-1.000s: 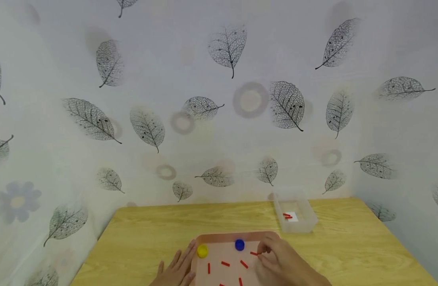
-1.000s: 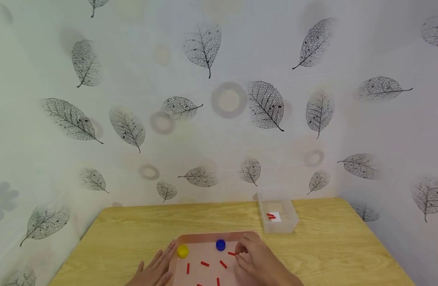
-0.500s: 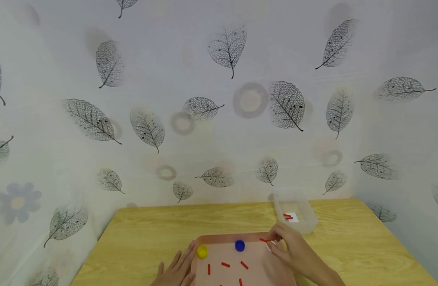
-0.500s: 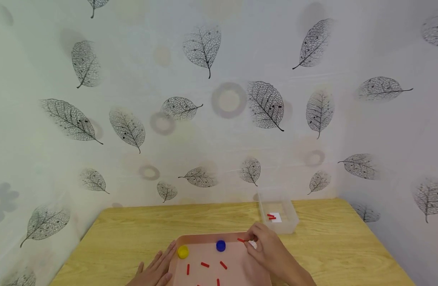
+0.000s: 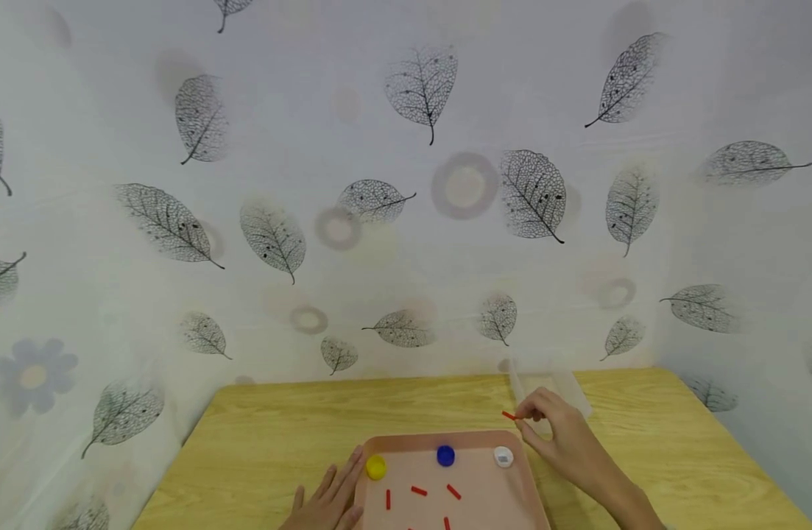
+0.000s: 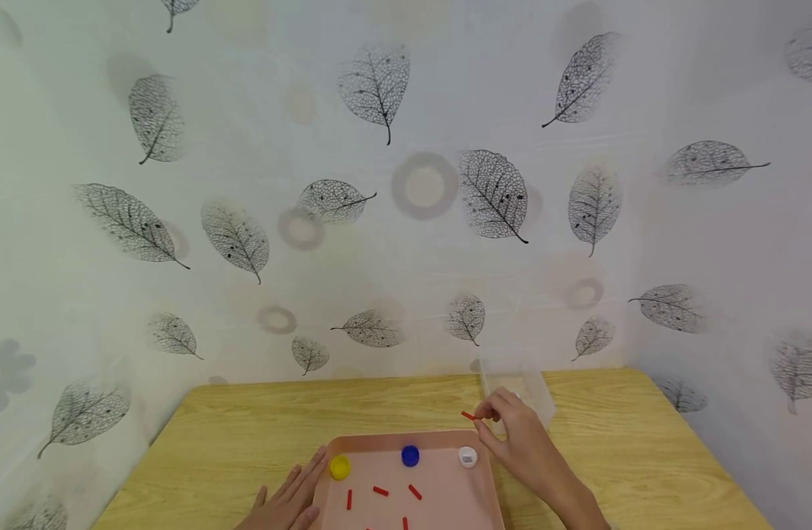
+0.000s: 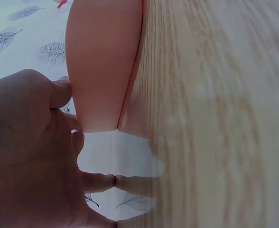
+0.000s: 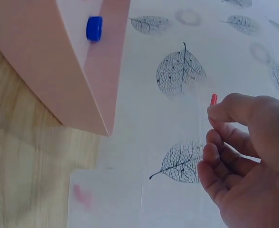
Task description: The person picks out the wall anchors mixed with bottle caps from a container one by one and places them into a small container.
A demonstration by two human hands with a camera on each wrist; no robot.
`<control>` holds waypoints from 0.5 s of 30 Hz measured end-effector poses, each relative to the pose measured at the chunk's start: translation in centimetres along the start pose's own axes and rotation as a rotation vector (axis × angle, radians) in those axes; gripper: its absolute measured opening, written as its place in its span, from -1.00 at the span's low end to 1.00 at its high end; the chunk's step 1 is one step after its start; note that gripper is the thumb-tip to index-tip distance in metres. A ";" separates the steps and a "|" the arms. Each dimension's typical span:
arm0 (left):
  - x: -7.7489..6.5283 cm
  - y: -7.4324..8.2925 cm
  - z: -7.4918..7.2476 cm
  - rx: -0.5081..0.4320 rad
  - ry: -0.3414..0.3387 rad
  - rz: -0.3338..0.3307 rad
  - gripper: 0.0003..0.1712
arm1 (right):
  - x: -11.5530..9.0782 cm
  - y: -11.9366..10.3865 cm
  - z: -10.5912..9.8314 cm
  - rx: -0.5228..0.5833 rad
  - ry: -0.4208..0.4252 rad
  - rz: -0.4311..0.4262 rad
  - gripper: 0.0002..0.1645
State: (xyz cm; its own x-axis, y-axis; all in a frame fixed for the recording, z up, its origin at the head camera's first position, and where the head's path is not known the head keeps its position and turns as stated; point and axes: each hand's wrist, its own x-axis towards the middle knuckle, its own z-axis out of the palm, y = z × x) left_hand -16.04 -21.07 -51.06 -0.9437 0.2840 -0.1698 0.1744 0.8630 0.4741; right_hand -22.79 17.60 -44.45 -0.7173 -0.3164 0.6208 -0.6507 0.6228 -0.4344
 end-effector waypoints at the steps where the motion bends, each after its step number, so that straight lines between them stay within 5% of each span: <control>1: 0.0 0.0 0.0 0.007 -0.003 -0.006 -0.26 | 0.1 0.1 -0.1 -0.009 0.012 -0.005 -0.65; 15: 0.1 -0.1 -0.2 0.008 -0.011 -0.005 -0.26 | 0.9 2.7 -1.4 -0.041 0.104 0.041 -0.67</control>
State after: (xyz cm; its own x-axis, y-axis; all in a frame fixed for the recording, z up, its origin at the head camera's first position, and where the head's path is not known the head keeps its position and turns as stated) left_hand -16.21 -21.17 -50.95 -0.9414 0.2841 -0.1816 0.1719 0.8677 0.4664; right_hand -24.88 20.00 -44.18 -0.7117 -0.2154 0.6687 -0.6092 0.6633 -0.4347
